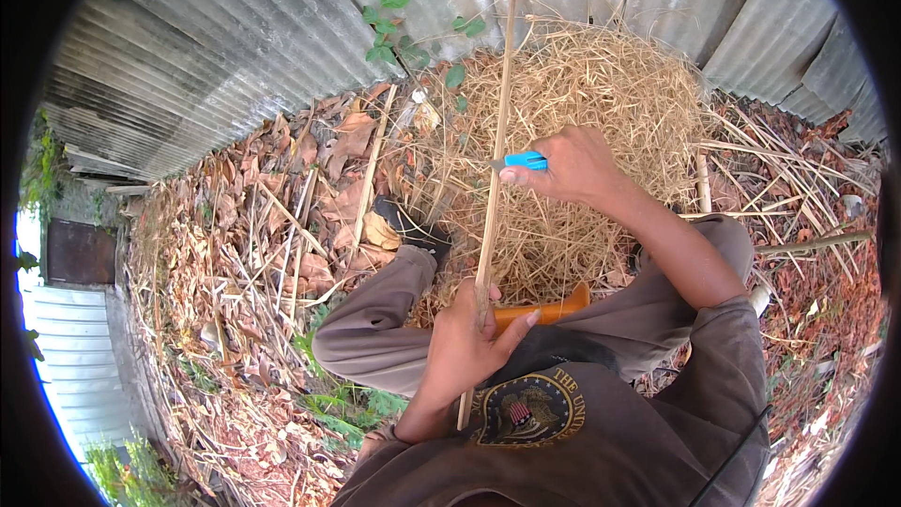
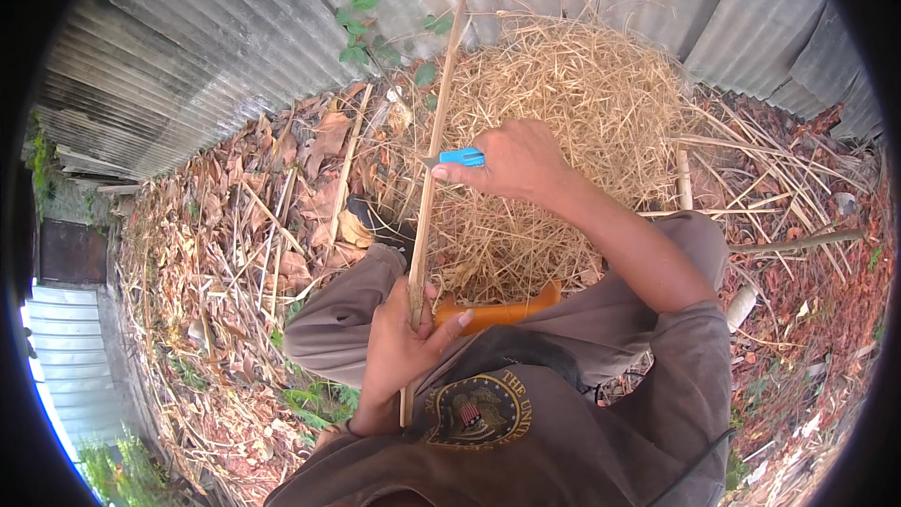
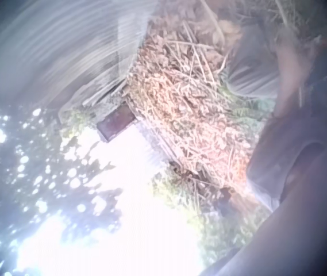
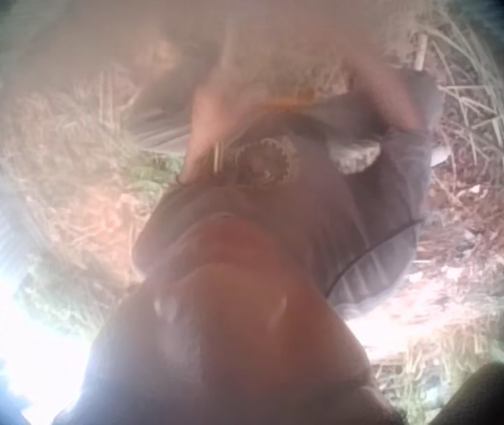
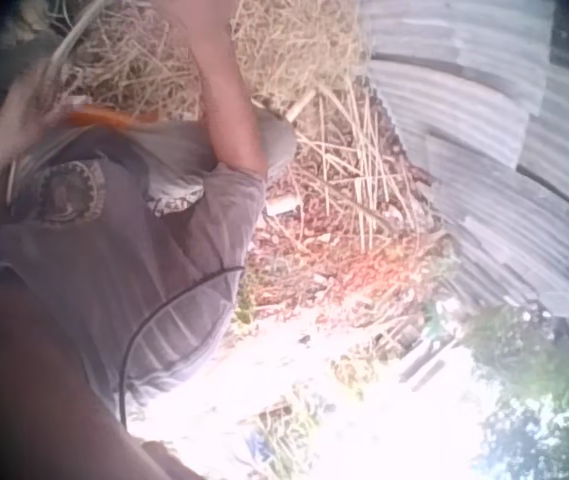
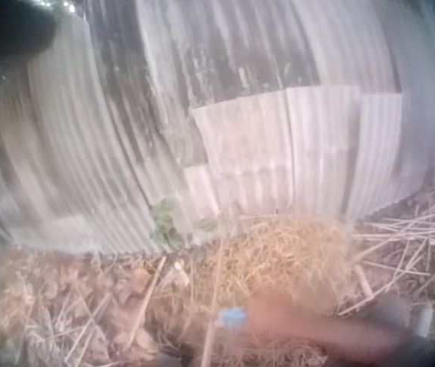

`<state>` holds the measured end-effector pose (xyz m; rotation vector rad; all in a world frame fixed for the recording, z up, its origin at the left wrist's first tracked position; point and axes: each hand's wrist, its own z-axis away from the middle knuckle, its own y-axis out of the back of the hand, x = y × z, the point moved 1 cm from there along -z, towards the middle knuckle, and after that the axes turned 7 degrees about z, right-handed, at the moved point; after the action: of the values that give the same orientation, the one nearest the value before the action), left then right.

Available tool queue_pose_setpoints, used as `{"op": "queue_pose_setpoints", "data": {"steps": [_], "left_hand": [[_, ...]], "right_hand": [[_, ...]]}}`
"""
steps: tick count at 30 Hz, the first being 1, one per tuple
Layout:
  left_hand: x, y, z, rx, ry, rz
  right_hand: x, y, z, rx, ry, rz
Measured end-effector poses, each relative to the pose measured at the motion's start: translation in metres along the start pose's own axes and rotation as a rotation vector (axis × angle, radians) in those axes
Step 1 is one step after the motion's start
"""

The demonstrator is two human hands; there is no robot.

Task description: The person sits on the ground and uses a blue utility knife to shave the bark off a long, thin wooden stick. They hold the stick with one hand and scrape the knife along its length, removing the outer layer and creating wood shavings.

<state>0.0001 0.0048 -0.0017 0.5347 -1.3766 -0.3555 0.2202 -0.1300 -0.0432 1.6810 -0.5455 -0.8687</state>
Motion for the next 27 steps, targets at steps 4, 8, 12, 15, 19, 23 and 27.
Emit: {"op": "queue_pose_setpoints", "data": {"steps": [4,8,12,15,19,23,27], "left_hand": [[0.003,0.000,0.028,-0.184,0.017,0.037],[0.002,0.007,0.034,-0.188,0.010,0.002],[-0.007,0.028,0.064,-0.358,0.060,0.022],[-0.045,0.034,0.094,-0.378,0.018,0.415],[-0.062,0.029,0.072,-0.202,0.273,0.827],[-0.051,0.008,0.016,-0.130,0.238,1.041],[-0.032,-0.003,-0.026,-0.112,0.263,1.185]], "right_hand": [[0.073,0.007,-0.027,0.038,-0.289,0.032],[0.085,0.006,-0.034,0.105,-0.260,0.103],[0.165,0.028,-0.044,0.153,-0.644,0.044],[0.238,0.032,-0.036,0.454,-0.786,-0.029],[0.185,0.022,-0.034,0.255,-0.670,-0.135],[0.030,0.003,-0.006,0.032,-0.188,-0.165],[-0.033,0.000,0.026,-0.008,0.140,-0.112]]}}
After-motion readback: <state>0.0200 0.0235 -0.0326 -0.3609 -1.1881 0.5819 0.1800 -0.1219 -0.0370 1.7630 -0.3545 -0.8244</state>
